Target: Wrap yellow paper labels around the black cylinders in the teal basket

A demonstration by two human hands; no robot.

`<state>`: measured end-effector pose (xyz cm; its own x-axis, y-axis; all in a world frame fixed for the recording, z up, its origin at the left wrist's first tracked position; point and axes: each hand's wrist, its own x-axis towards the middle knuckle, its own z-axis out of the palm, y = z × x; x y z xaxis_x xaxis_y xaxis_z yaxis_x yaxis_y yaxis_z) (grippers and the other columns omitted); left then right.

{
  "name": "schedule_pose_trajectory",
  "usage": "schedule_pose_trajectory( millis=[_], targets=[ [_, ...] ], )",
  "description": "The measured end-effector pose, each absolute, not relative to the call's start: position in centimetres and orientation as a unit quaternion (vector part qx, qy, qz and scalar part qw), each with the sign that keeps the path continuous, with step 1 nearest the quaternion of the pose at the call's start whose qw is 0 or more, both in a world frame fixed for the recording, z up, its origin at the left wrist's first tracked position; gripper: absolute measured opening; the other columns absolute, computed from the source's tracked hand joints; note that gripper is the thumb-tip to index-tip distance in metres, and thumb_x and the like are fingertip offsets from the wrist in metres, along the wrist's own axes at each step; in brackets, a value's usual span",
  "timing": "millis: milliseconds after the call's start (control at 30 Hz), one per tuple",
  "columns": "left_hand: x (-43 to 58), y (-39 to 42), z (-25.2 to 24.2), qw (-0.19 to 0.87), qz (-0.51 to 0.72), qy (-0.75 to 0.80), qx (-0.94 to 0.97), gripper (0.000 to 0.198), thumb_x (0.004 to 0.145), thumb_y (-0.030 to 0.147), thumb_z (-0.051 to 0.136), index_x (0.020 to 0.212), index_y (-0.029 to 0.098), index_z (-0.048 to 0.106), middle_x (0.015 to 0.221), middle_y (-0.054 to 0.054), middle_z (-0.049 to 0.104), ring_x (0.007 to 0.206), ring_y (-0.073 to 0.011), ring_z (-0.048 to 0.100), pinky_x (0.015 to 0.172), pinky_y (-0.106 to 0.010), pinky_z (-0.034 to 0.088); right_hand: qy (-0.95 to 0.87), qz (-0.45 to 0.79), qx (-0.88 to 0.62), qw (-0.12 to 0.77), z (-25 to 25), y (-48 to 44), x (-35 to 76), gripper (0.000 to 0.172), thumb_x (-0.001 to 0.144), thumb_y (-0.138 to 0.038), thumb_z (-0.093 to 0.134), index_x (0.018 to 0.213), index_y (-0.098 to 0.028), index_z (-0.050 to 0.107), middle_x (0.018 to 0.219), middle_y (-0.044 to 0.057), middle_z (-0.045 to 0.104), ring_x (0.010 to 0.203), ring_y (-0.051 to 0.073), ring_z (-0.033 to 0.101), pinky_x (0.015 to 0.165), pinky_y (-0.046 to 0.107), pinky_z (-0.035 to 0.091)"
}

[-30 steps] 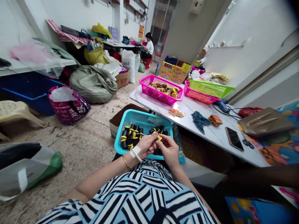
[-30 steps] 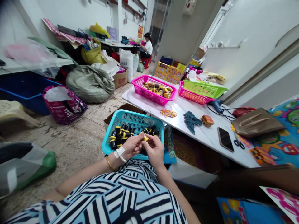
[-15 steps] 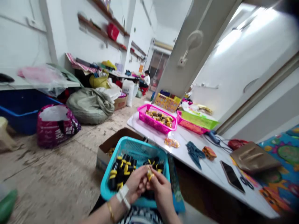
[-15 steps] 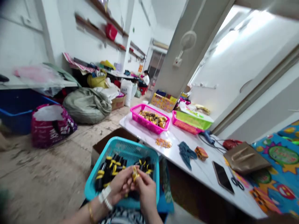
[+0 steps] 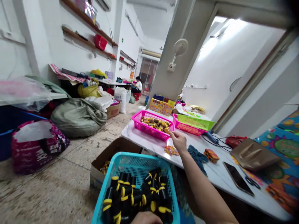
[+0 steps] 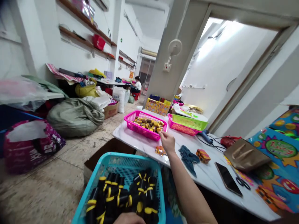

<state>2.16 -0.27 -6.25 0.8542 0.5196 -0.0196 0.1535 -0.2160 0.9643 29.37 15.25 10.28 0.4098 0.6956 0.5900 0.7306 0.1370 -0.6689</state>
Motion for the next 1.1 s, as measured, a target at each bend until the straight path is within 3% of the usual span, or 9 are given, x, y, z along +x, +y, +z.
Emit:
schedule_pose_trajectory(
  millis=[133,267,367,533,700,833,967,1100],
  targets=[
    [0.7,-1.8,-3.6,0.516,0.159,0.273,0.796,0.036,0.074,0.039,0.070,0.104,0.022,0.078,0.101,-0.010,0.076,0.095,-0.0265,0.066,0.087,-0.033,0.046,-0.566,-0.055,-0.708,0.418,6.7,11.7,31.4,0.033,0.081,-0.044,0.062,0.090,-0.018,0.080,0.090,0.011,0.075,0.078,0.022,0.066,0.081,0.037,0.051],
    [0.1,-1.7,-1.9,0.516,0.107,0.246,0.814,0.025,0.081,0.040,0.065,0.093,0.025,0.081,0.088,-0.006,0.079,0.085,-0.0244,0.069,0.080,-0.032,0.046,-0.623,-0.051,-0.711,0.321,4.5,10.6,32.6,0.024,0.073,-0.039,0.072,0.088,-0.023,0.081,0.090,0.008,0.070,0.086,0.022,0.062,0.087,0.037,0.047],
    [0.0,-1.4,-1.2,0.540,0.101,0.230,0.804,0.021,0.080,0.036,0.066,0.090,0.025,0.081,0.085,-0.005,0.079,0.082,-0.0224,0.069,0.077,-0.029,0.047,-0.642,-0.056,-0.705,0.296,3.4,10.7,32.7,0.019,0.074,-0.037,0.074,0.084,-0.024,0.082,0.089,0.007,0.066,0.087,0.022,0.058,0.088,0.038,0.047],
    [0.2,-1.4,-0.5,0.604,0.117,0.275,0.739,0.022,0.080,0.033,0.065,0.091,0.021,0.080,0.080,-0.005,0.077,0.076,-0.0191,0.067,0.073,-0.027,0.047,-0.645,-0.089,-0.692,0.311,3.2,10.3,32.2,0.012,0.078,-0.033,0.072,0.077,-0.024,0.080,0.092,0.008,0.064,0.094,0.025,0.055,0.093,0.044,0.044],
    [0.5,-0.7,0.2,0.697,0.219,0.356,0.582,0.030,0.083,0.039,0.065,0.099,0.015,0.074,0.085,-0.007,0.074,0.072,-0.0158,0.063,0.065,-0.025,0.048,-0.632,-0.129,-0.615,0.453,4.5,6.7,27.4,0.012,0.085,-0.030,0.069,0.087,-0.027,0.080,0.097,0.007,0.062,0.094,0.023,0.059,0.089,0.044,0.050],
    [0.9,0.7,1.4,0.713,0.364,0.388,0.457,0.044,0.080,0.044,0.070,0.112,0.014,0.064,0.098,-0.009,0.070,0.071,-0.0130,0.060,0.062,-0.024,0.049,-0.673,-0.024,-0.560,0.482,3.2,1.5,20.6,0.023,0.086,-0.023,0.067,0.104,-0.033,0.077,0.110,0.007,0.058,0.091,0.021,0.061,0.081,0.041,0.056],
    [0.9,1.4,1.4,0.697,0.422,0.400,0.419,0.033,0.073,0.038,0.079,0.093,0.014,0.067,0.083,-0.003,0.068,0.071,-0.0117,0.059,0.065,-0.022,0.048,-0.700,0.041,-0.538,0.467,0.7,-2.6,16.0,0.033,0.085,-0.016,0.066,0.111,-0.035,0.074,0.113,0.009,0.059,0.095,0.022,0.062,0.078,0.040,0.058],
    [0.0,1.5,0.6,0.668,0.430,0.426,0.432,0.021,0.077,0.033,0.076,0.083,0.014,0.070,0.079,-0.002,0.068,0.072,-0.0115,0.060,0.069,-0.022,0.049,-0.630,0.175,-0.569,0.499,0.1,-3.9,15.1,0.042,0.082,-0.023,0.071,0.123,-0.033,0.067,0.114,0.008,0.061,0.092,0.020,0.064,0.077,0.036,0.059]
  ],
)
